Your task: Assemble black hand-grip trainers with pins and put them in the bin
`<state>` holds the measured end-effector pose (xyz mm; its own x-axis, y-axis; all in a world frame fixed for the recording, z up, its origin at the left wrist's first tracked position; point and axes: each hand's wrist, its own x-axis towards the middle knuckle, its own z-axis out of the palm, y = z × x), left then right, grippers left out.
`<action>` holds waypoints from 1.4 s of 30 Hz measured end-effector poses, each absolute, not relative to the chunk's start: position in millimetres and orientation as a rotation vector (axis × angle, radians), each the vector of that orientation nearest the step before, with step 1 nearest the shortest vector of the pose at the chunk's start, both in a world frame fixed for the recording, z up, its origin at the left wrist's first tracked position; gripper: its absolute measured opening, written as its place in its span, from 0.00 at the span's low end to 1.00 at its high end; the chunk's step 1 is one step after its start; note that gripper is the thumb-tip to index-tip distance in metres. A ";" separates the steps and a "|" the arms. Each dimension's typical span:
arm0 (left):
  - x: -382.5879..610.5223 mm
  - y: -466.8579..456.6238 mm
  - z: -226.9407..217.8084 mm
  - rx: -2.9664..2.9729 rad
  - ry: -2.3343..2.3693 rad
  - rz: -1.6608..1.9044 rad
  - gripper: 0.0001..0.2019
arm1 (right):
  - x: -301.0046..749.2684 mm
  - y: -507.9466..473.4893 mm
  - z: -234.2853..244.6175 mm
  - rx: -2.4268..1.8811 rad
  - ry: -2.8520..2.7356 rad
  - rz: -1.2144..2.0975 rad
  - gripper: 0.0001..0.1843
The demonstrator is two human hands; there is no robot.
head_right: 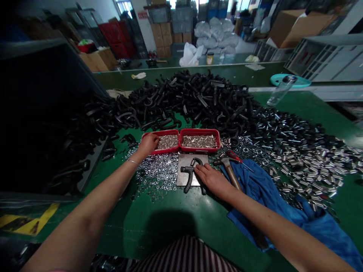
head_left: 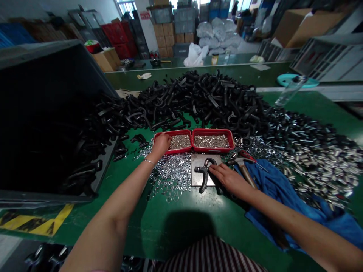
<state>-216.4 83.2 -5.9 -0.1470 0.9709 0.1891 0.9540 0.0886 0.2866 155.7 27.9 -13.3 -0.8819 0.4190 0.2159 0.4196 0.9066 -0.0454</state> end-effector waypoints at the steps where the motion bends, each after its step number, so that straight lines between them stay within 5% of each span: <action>1: -216.0 83.5 -6.6 2.010 2.300 0.521 0.13 | 154.4 28.1 -13.4 -0.649 -2.836 0.032 0.22; 6: -211.4 80.0 -6.0 1.983 2.400 0.464 0.11 | 137.0 33.3 -9.4 -0.873 -2.738 0.167 0.10; 19: -205.6 73.0 -7.4 1.850 2.400 0.686 0.10 | 146.7 50.2 -3.0 -1.235 -2.107 1.089 0.09; 34: -205.9 69.1 -9.4 1.887 2.336 0.906 0.11 | 125.8 33.3 -3.8 -0.868 -2.742 0.031 0.12; 42: -208.6 69.7 -11.8 1.861 2.321 0.914 0.12 | 145.9 27.8 -3.3 -0.848 -2.761 0.127 0.14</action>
<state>-208.6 69.7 -11.8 -0.2844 0.9005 0.3290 0.8831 0.1126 0.4554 145.9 27.8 -3.3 -0.7997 0.5621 0.2112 0.5404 0.8270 -0.1549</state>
